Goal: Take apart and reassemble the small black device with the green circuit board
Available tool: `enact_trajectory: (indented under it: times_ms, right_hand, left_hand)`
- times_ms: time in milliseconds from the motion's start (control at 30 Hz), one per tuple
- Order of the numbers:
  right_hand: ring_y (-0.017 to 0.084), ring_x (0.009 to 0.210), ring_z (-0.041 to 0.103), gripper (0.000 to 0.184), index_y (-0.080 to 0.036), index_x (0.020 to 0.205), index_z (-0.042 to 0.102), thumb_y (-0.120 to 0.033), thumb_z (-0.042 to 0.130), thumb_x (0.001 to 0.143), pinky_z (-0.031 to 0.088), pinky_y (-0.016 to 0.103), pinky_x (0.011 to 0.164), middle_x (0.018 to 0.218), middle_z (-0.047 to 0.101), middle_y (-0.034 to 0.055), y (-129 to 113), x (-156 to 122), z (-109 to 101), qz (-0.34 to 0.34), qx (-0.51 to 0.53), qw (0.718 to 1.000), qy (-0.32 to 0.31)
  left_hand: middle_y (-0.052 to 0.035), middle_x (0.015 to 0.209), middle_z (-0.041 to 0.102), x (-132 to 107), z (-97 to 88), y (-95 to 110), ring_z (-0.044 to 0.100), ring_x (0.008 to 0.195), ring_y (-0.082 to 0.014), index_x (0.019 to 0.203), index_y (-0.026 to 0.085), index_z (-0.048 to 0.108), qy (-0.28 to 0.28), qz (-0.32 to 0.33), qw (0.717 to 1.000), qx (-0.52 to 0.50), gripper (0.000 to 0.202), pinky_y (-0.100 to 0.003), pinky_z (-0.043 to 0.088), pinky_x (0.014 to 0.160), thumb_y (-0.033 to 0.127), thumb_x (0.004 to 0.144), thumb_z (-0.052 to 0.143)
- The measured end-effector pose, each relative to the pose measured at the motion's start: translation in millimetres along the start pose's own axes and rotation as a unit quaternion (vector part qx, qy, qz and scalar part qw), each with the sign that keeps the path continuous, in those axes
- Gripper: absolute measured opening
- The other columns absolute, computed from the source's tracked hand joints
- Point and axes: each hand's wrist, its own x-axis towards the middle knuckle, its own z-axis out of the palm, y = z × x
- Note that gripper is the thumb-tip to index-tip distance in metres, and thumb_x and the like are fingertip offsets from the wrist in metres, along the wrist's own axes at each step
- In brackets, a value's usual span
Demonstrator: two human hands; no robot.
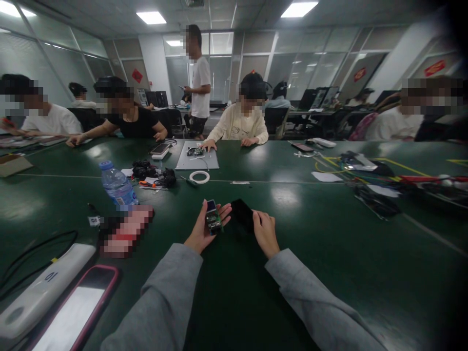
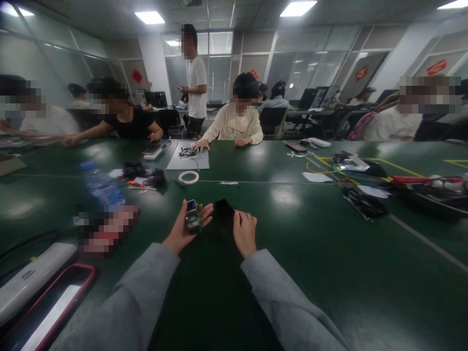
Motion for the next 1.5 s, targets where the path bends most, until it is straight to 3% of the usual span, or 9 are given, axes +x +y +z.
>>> enact_trajectory:
  times_ms: [233,367,467,667,1100,1200,1333,1400,1500]
  right_hand:
    - [0.027,0.111,0.044,0.054,-0.013,0.124,0.054,-0.054,0.039,0.091,0.038,0.046,0.096,0.115,0.052,0.0144,-15,-9,-5,-0.057,-0.060,0.993,0.088]
    - [0.030,0.120,0.040,0.066,-0.015,0.137,0.041,-0.051,0.057,0.084,0.038,0.048,0.100,0.127,0.042,0.0162,-26,-17,-5,-0.131,-0.098,0.985,0.049]
    - [0.030,0.119,0.043,0.070,-0.014,0.140,0.034,-0.043,0.060,0.082,0.042,0.048,0.099,0.128,0.041,0.0170,-23,-18,-2,-0.133,-0.094,0.986,0.016]
    - [0.028,0.113,0.051,0.060,-0.012,0.135,0.038,-0.038,0.056,0.085,0.046,0.045,0.096,0.120,0.048,0.0163,-5,-13,1,-0.099,-0.057,0.993,-0.013]
    - [0.029,0.109,0.049,0.066,-0.015,0.130,0.042,-0.053,0.062,0.080,0.045,0.049,0.091,0.117,0.048,0.0150,14,-14,-13,-0.124,-0.051,0.991,-0.026]
    - [0.030,0.116,0.043,0.069,-0.015,0.133,0.041,-0.056,0.060,0.081,0.040,0.051,0.097,0.124,0.043,0.0162,1,-15,-18,-0.140,-0.058,0.988,0.032]
    - [0.028,0.119,0.041,0.052,-0.019,0.132,0.042,-0.042,0.055,0.088,0.037,0.049,0.102,0.123,0.041,0.0137,-34,-27,-25,-0.176,-0.043,0.977,0.112]
    - [0.026,0.117,0.042,0.047,-0.022,0.131,0.041,-0.034,0.055,0.088,0.038,0.047,0.102,0.122,0.043,0.0120,-53,-40,-22,-0.215,-0.015,0.971,0.101]
    - [0.025,0.118,0.043,0.046,-0.024,0.131,0.040,-0.032,0.055,0.088,0.040,0.044,0.101,0.123,0.044,0.0111,-77,-58,-6,-0.238,0.059,0.969,0.006]
  left_hand:
    - [-0.0197,0.129,0.057,1,-0.3,0,0.055,0.120,-0.0274,0.102,0.010,0.058,0.025,0.011,1.000,-0.005,0.047,-0.041,0.047,0.098,0.052,0.080,0.061]
    - [-0.0190,0.128,0.058,0,-0.8,-1,0.056,0.119,-0.0279,0.102,0.011,0.058,0.022,0.010,1.000,-0.004,0.046,-0.043,0.048,0.097,0.053,0.081,0.059]
    - [-0.0186,0.127,0.059,0,-2.1,-1,0.056,0.118,-0.0282,0.102,0.012,0.059,0.025,0.013,1.000,-0.008,0.046,-0.044,0.048,0.096,0.053,0.080,0.060]
    - [-0.0163,0.126,0.060,-1,-2.8,2,0.058,0.115,-0.0266,0.100,0.013,0.059,0.030,0.003,0.999,-0.019,0.045,-0.043,0.049,0.095,0.053,0.080,0.061]
    - [-0.0162,0.128,0.058,1,-5.0,1,0.061,0.110,-0.0239,0.100,0.013,0.060,0.046,0.013,0.999,-0.009,0.046,-0.040,0.051,0.092,0.053,0.079,0.061]
    - [-0.0164,0.128,0.058,2,-4.8,1,0.061,0.110,-0.0232,0.099,0.012,0.061,0.042,0.022,0.999,0.000,0.047,-0.038,0.050,0.092,0.055,0.079,0.060]
    - [-0.0146,0.130,0.058,4,-5.6,-1,0.059,0.112,-0.0230,0.099,0.013,0.061,0.031,0.027,0.999,0.016,0.050,-0.037,0.049,0.093,0.059,0.080,0.056]
    - [-0.0136,0.129,0.059,5,-5.9,-1,0.059,0.112,-0.0230,0.098,0.014,0.062,0.026,0.024,0.999,0.018,0.052,-0.037,0.050,0.092,0.062,0.080,0.053]
    - [-0.0129,0.127,0.060,5,-5.1,-1,0.059,0.114,-0.0243,0.098,0.014,0.062,0.018,0.021,0.999,0.022,0.056,-0.038,0.049,0.092,0.066,0.080,0.048]
